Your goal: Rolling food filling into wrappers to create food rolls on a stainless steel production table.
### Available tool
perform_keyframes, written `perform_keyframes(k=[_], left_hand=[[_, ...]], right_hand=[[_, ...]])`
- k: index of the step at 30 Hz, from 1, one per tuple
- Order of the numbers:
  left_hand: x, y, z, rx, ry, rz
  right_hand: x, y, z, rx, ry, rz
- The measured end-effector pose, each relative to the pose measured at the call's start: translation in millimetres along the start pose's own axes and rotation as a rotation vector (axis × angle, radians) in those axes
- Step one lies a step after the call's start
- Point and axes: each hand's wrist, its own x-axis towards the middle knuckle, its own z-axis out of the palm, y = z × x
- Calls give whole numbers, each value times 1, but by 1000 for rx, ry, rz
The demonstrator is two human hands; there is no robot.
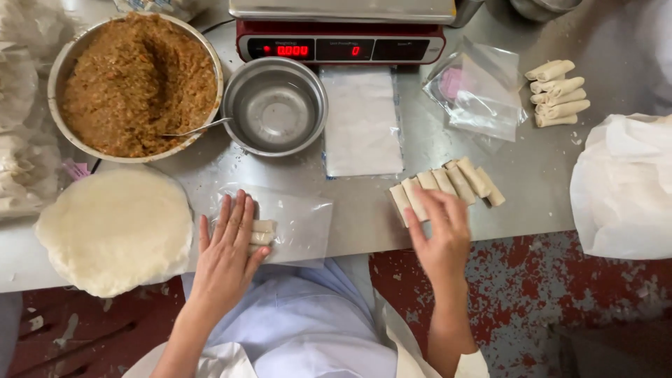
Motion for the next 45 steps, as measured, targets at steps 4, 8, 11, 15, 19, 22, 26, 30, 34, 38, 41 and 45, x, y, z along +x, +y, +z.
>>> perform_keyframes(k=[4,8,11,15,19,22,26,30,34,38,41,45], left_hand=[[18,33,-15,6,88,60],[34,93,-5,-494,182,309],[51,134,1,-945,-40,343],[67,151,45,-1212,-120,112],[95,157,49,-858,-33,40],[109,163,72,-306,3,115],[113,173,81,-289,6,145],[122,177,91,-256,30,126],[129,181,100,-223,50,135],[116,178,92,-568,150,230],[95,175,86,-943,277,158],[71,165,51,-1123,358,85]], right_hand=[[-6,13,-9,-450,80,7],[-14,13,1,-461,62,-22],[-12,1,2,-347,84,-8],[-22,3,12,-92,244,127],[-34,17,19,55,415,214],[-35,14,14,149,411,260],[-36,10,15,195,399,262],[-55,27,23,283,525,317],[-74,48,24,298,680,310],[-75,44,29,347,689,347],[-62,28,35,366,694,342],[-47,12,38,169,439,174]])
